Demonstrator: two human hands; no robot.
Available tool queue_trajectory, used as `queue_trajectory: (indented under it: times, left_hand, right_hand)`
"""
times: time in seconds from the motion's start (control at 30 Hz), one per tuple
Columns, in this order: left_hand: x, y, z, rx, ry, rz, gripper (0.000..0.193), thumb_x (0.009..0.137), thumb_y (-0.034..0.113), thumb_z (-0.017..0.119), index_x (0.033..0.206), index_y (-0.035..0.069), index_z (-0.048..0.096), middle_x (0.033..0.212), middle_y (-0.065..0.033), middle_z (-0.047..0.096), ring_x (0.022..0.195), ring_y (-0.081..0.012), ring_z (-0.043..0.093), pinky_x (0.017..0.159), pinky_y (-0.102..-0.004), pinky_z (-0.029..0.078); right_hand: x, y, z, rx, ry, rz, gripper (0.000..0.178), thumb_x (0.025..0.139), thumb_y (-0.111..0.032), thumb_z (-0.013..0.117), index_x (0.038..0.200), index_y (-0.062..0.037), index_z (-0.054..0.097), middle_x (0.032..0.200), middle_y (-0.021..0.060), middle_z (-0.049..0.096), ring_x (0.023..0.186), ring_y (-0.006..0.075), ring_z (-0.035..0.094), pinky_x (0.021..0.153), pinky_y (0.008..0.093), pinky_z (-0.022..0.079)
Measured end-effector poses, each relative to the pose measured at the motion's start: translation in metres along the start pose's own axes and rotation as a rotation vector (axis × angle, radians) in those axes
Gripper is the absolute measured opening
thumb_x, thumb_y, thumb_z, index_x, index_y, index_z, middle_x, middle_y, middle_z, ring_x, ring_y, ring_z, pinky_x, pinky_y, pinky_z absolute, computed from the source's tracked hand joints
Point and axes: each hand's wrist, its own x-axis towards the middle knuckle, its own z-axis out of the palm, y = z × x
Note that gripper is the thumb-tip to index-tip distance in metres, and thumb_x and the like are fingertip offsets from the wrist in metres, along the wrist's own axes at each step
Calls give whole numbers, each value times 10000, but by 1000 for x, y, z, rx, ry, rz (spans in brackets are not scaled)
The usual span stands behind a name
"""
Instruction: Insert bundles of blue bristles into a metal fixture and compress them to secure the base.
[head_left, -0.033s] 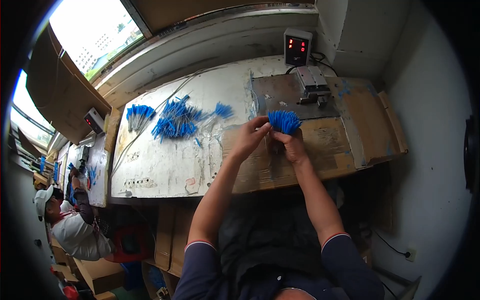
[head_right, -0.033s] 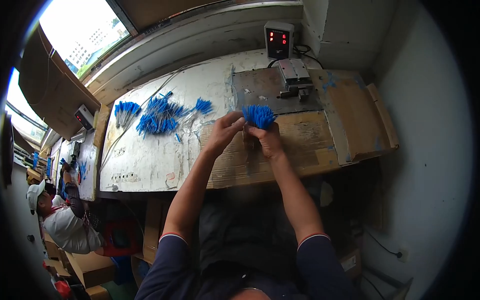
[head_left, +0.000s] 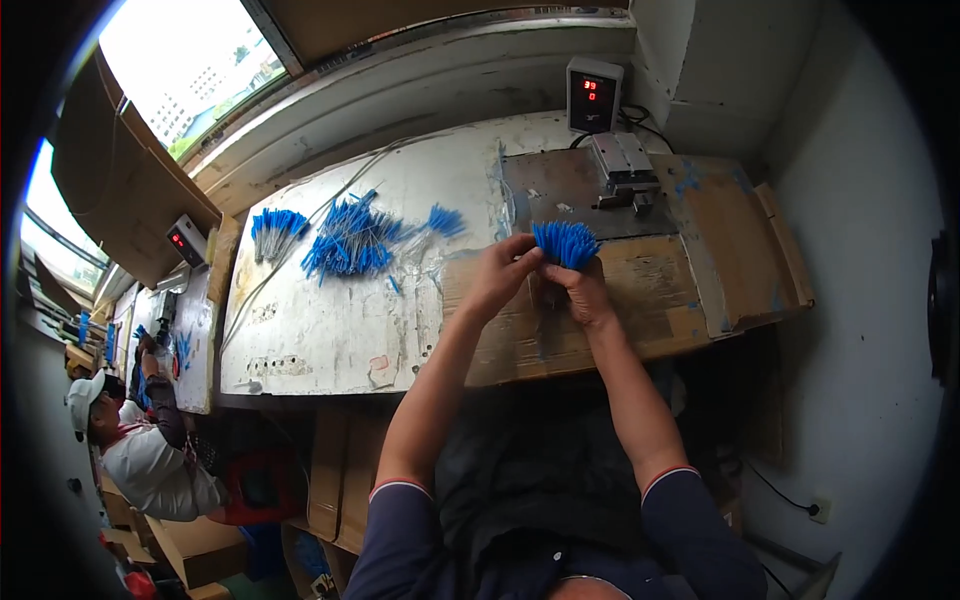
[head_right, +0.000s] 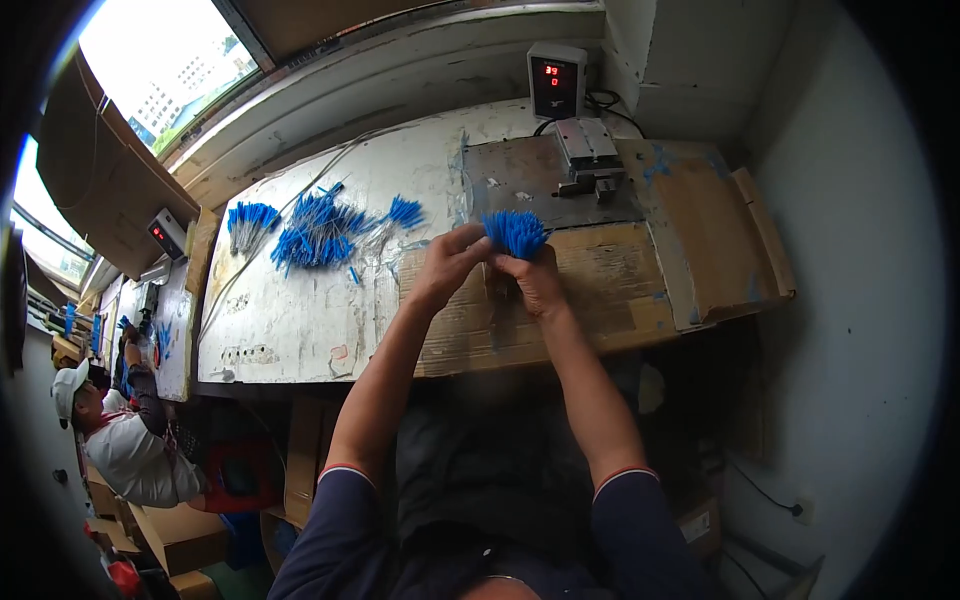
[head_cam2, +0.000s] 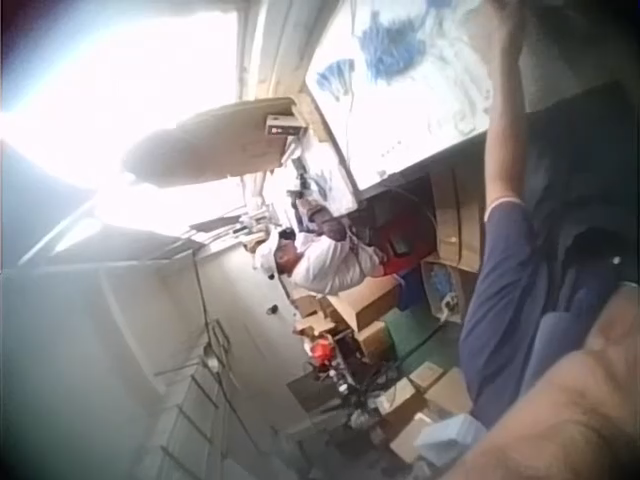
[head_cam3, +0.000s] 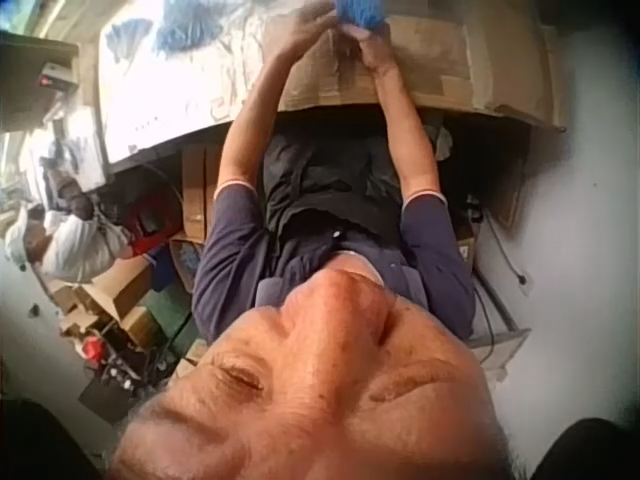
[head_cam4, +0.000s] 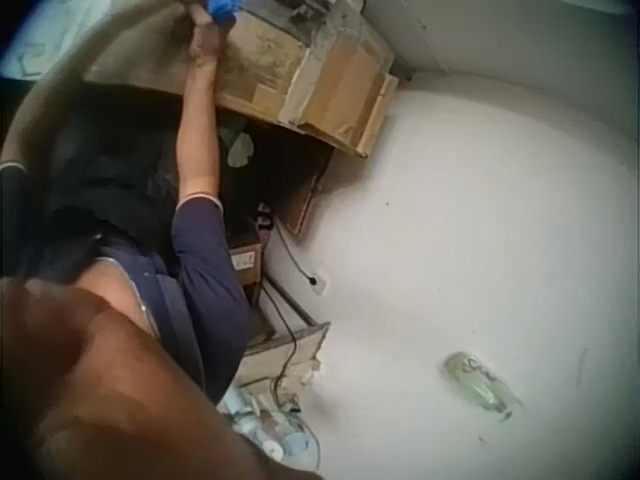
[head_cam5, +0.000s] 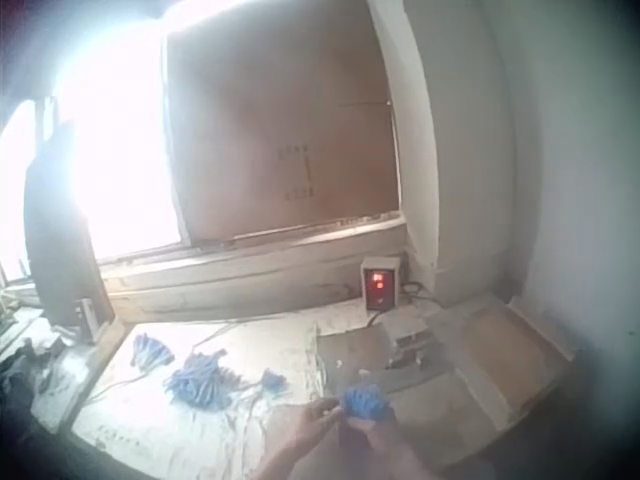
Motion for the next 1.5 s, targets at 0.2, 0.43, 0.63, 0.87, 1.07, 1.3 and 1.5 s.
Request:
queue_trajectory:
  times: [0.2,0.43,0.63,0.87,1.07,1.3,1.5]
  left_hand:
    - [6,-2,18,-46,23,6,294,952,133,662,1185,-45,650,1036,-72,694,946,-131,621,861,-305,508]
    - [5,-4,17,-307,90,-105,311,925,90,679,1211,-24,639,987,-53,688,893,-128,637,817,-279,511]
    - [4,5,29,-183,113,-85,220,930,53,656,1134,-25,629,953,-54,676,839,-122,636,762,-274,521]
    - [9,-7,26,-333,123,-46,176,924,37,649,1094,-5,633,929,-33,661,796,-114,613,732,-267,499]
    - [9,-6,26,-443,70,-89,144,948,91,648,1071,19,636,920,-19,654,810,-103,586,760,-266,482]
    - [14,2,15,-300,42,-117,176,896,48,710,1060,9,661,928,-37,690,811,-111,629,758,-258,504]
    - [14,8,6,-145,2,-59,202,849,-11,740,1038,-13,670,954,-57,711,855,-120,666,810,-263,536]
  right_hand:
    - [1,-2,0,-34,8,35,247,814,-31,774,1053,-27,710,914,47,707,757,138,679,632,277,567]
    - [-10,-15,8,36,-15,2,282,816,-55,788,1086,-32,708,947,28,712,841,124,679,712,282,566]
    - [-4,-2,-3,-68,12,-26,212,829,-62,760,1035,-26,726,891,45,722,709,130,674,606,284,555]
    - [-9,-14,0,-34,-14,36,227,830,-47,740,1055,-36,711,941,40,716,826,145,684,742,285,553]
    - [-8,-11,-5,174,-2,81,233,836,-35,716,1068,-24,702,928,60,728,826,157,692,733,291,554]
    - [-6,-11,-3,30,-38,55,305,808,-32,760,1106,-46,699,956,39,715,817,134,679,714,267,537]
    - [-3,-6,-8,-62,-76,88,343,803,-30,754,1138,-52,683,916,19,689,784,115,661,653,254,527]
